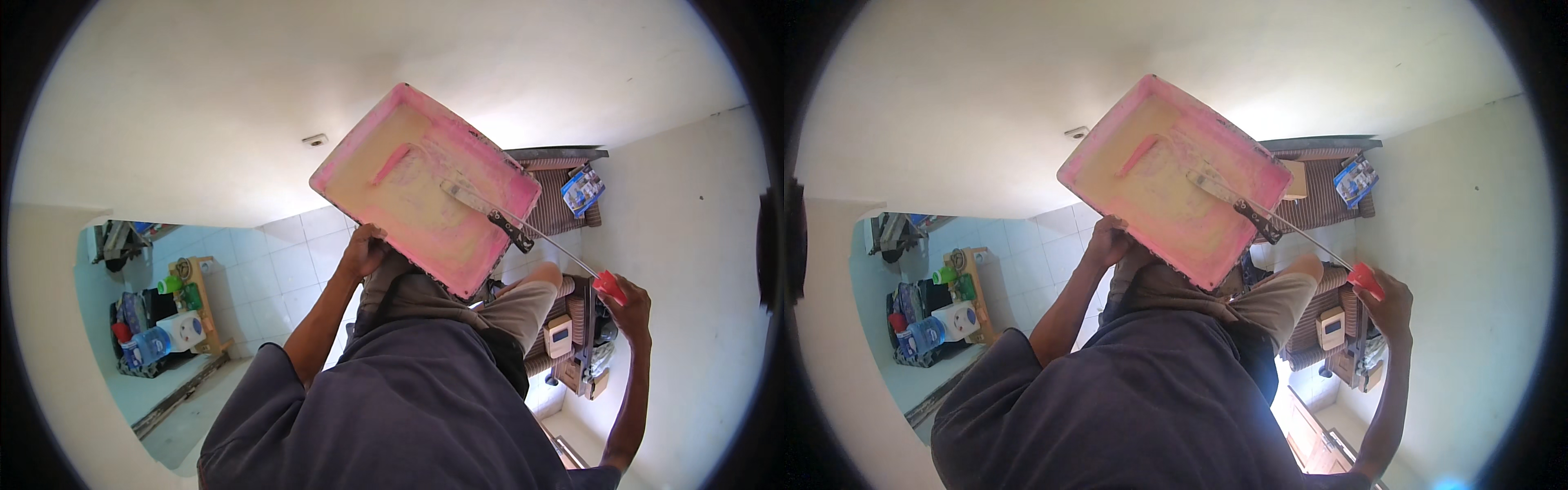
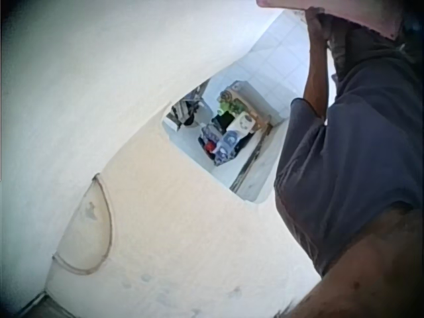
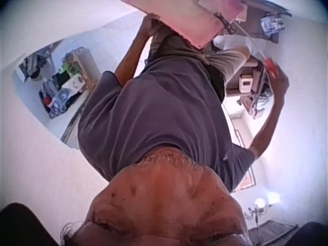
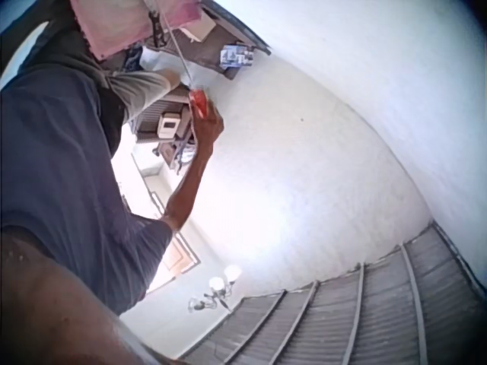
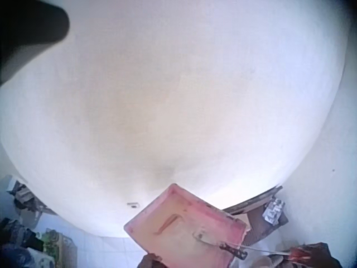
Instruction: The person paints a ceiling by dipping a roller into a tray of pink paint and rolling it across the surface while standing on a ladder.
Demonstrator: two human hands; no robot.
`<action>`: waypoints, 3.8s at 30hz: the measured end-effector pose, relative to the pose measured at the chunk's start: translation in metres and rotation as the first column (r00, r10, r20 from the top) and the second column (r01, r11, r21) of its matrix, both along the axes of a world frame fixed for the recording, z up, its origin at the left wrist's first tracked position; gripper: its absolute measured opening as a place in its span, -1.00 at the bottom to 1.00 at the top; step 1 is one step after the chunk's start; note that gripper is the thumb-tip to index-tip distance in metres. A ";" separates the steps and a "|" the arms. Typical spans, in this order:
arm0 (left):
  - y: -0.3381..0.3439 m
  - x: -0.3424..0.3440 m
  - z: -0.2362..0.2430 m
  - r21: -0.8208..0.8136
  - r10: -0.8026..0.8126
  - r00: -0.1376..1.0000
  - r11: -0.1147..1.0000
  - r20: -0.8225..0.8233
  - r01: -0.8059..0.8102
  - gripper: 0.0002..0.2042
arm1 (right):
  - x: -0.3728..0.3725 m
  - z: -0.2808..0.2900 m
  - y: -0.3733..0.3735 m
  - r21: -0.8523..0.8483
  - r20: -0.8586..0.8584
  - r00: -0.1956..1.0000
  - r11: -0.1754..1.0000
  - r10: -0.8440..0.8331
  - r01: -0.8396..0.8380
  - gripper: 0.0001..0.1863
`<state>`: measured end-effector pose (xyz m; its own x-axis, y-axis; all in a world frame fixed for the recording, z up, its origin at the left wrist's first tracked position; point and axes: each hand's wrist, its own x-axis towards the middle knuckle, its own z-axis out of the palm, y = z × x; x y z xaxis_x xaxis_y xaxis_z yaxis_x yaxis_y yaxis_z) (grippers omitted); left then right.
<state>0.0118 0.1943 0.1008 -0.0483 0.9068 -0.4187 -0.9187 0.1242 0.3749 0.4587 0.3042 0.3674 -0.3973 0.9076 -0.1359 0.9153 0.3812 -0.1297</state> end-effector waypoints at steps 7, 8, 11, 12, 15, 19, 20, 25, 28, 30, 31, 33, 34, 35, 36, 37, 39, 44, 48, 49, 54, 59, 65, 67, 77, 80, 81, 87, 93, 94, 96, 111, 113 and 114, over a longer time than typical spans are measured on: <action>0.000 -0.001 -0.008 0.043 -0.025 0.998 0.999 0.059 0.023 -0.90 | 0.021 0.030 -0.024 -0.152 -0.039 0.981 0.971 -0.192 0.184 -0.63; 0.001 -0.001 -0.008 0.017 -0.018 0.999 1.000 0.042 0.017 -0.88 | 0.027 0.033 -0.027 -0.145 -0.036 0.980 0.972 -0.194 0.187 -0.62; 0.002 -0.001 -0.008 0.011 -0.007 0.999 1.000 0.040 0.006 -0.83 | 0.047 0.043 -0.035 -0.126 -0.037 0.977 0.971 -0.211 0.205 -0.61; 0.002 -0.001 -0.008 0.020 -0.004 0.999 1.000 0.047 0.003 -0.82 | 0.052 0.047 -0.038 -0.122 -0.042 0.973 0.968 -0.225 0.219 -0.62; 0.001 -0.002 -0.009 0.054 -0.016 0.997 0.998 0.074 0.012 -0.89 | 0.051 0.064 -0.041 -0.148 -0.058 0.963 0.956 -0.265 0.254 -0.63; 0.001 0.000 0.003 0.074 -0.030 0.999 0.997 0.027 0.028 -0.96 | 0.036 0.066 -0.041 -0.153 -0.087 0.971 0.966 -0.221 0.206 -0.63; 0.000 0.000 0.004 0.057 -0.022 1.000 0.998 0.012 0.021 -0.95 | 0.032 0.061 -0.038 -0.140 -0.078 0.979 0.974 -0.191 0.178 -0.63; 0.002 0.005 0.018 -0.040 0.007 0.998 0.999 -0.061 -0.009 -0.93 | 0.026 0.036 -0.030 -0.139 -0.080 0.985 0.980 -0.154 0.142 -0.61; 0.000 0.004 0.009 -0.016 0.024 0.999 1.000 -0.044 -0.024 -0.92 | 0.033 0.058 -0.031 -0.156 -0.080 0.979 0.972 -0.189 0.175 -0.62; 0.002 0.004 0.011 -0.001 0.010 1.000 1.000 -0.004 -0.010 -0.90 | 0.045 0.075 -0.037 -0.195 -0.061 0.967 0.953 -0.248 0.232 -0.62; 0.003 0.005 0.013 -0.009 0.013 1.000 1.000 -0.009 -0.013 -0.89 | 0.050 0.081 -0.040 -0.200 -0.038 0.966 0.949 -0.255 0.243 -0.63; 0.003 0.006 0.020 -0.028 0.017 0.999 0.999 -0.026 -0.018 -0.88 | 0.047 0.086 -0.043 -0.214 -0.069 0.959 0.943 -0.275 0.255 -0.64; 0.003 0.006 0.018 -0.034 0.013 0.999 0.999 -0.036 -0.015 -0.87 | 0.045 0.087 -0.045 -0.220 -0.083 0.955 0.940 -0.285 0.261 -0.64; 0.002 0.006 0.017 -0.038 0.008 0.999 0.999 -0.049 -0.010 -0.86 | 0.041 0.082 -0.047 -0.188 -0.077 0.971 0.959 -0.227 0.210 -0.64; 0.003 0.005 0.017 -0.042 0.001 0.998 0.999 -0.061 -0.004 -0.86 | 0.035 0.073 -0.044 -0.156 -0.068 0.983 0.975 -0.170 0.158 -0.63; 0.003 0.004 0.017 -0.027 -0.007 0.997 1.000 -0.079 0.005 -0.85 | 0.029 0.065 -0.041 -0.123 -0.057 0.992 0.987 -0.112 0.104 -0.63; 0.003 0.004 0.019 0.001 -0.022 0.993 1.000 -0.117 0.022 -0.85 | 0.013 0.053 -0.034 -0.147 -0.028 0.991 0.981 -0.129 0.124 -0.62; 0.005 0.002 0.014 0.035 -0.017 0.998 0.999 -0.059 0.019 -0.92 | 0.024 0.078 -0.033 -0.225 -0.072 0.964 0.946 -0.256 0.234 -0.62; 0.002 -0.003 -0.013 -0.001 -0.007 1.000 1.000 -0.029 0.007 -0.84 | 0.051 0.106 -0.037 -0.154 -0.070 0.942 0.936 -0.329 0.316 -0.62; 0.002 -0.005 -0.019 0.014 -0.016 1.000 1.000 -0.017 0.016 -0.79 | 0.051 0.112 -0.036 -0.142 -0.063 0.941 0.936 -0.332 0.321 -0.62; 0.005 -0.007 -0.021 0.042 -0.058 0.998 0.997 -0.021 0.059 -0.69 | 0.046 0.131 -0.017 -0.141 -0.001 0.929 0.919 -0.371 0.367 -0.63; 0.002 -0.015 -0.034 0.183 -0.088 0.995 0.980 0.055 0.077 -0.67 | 0.039 0.148 0.035 -0.111 0.076 0.973 0.968 -0.217 0.224 -0.60; 0.012 -0.011 -0.014 0.042 -0.093 0.994 0.995 -0.060 0.096 -0.60 | 0.066 0.177 0.134 0.045 0.176 0.982 0.997 -0.062 0.055 -0.60; 0.016 -0.010 -0.016 0.045 -0.115 0.991 0.992 -0.065 0.119 -0.59 | 0.064 0.190 0.155 0.115 0.225 0.974 0.993 -0.027 0.001 -0.53; 0.015 -0.007 0.014 -0.026 -0.100 0.989 0.995 -0.108 0.098 -0.91 | -0.004 0.114 0.158 -0.043 0.108 0.987 0.991 -0.119 0.124 -0.47; 0.008 -0.012 0.005 0.036 -0.075 0.995 0.996 -0.060 0.077 -0.93 | -0.012 0.085 0.130 -0.132 0.163 0.986 0.989 -0.045 0.067 -0.68; 0.007 -0.013 0.000 0.075 -0.072 0.997 0.994 -0.035 0.074 -0.89 | -0.009 0.075 0.121 -0.149 0.159 0.986 0.986 -0.051 0.075 -0.70; 0.005 -0.004 -0.018 -0.135 0.030 0.992 0.990 -0.126 -0.047 -0.84 | 0.074 -0.032 0.036 0.107 -0.023 0.998 0.992 -0.061 0.063 -0.57; 0.006 -0.010 -0.001 -0.077 -0.033 0.999 0.996 0.028 0.035 -0.93 | 0.012 -0.057 -0.039 -0.037 -0.519 0.785 0.926 -0.339 0.375 -0.63; 0.008 -0.009 0.008 -0.094 -0.026 0.999 0.995 0.044 0.031 -0.94 | 0.003 -0.064 -0.044 0.041 -0.585 0.753 0.916 -0.303 0.400 -0.65; 0.008 -0.012 0.004 -0.085 -0.015 0.996 0.996 0.092 0.023 -0.95 | -0.021 -0.067 -0.044 -0.006 -0.679 0.634 0.866 -0.371 0.500 -0.71; 0.004 -0.015 0.008 -0.045 -0.055 0.992 0.997 0.109 0.061 -0.96 | -0.160 -0.014 0.074 0.205 -0.872 0.485 0.857 -0.058 0.472 -0.78; -0.002 -0.014 -0.005 -0.010 -0.038 0.992 0.999 0.120 0.039 -0.88 | -0.177 -0.010 0.082 0.208 -0.852 0.519 0.859 -0.076 0.468 -0.76; -0.007 -0.016 -0.025 0.035 -0.028 0.987 0.999 0.157 0.023 -0.80 | -0.183 -0.011 0.084 0.210 -0.856 0.514 0.869 -0.057 0.447 -0.78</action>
<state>-0.0046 0.1877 0.0755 0.0392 0.9203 -0.3891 -0.9631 0.1385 0.2306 0.2758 0.3884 0.3566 0.1021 0.8786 0.4666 0.5460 0.3426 -0.7646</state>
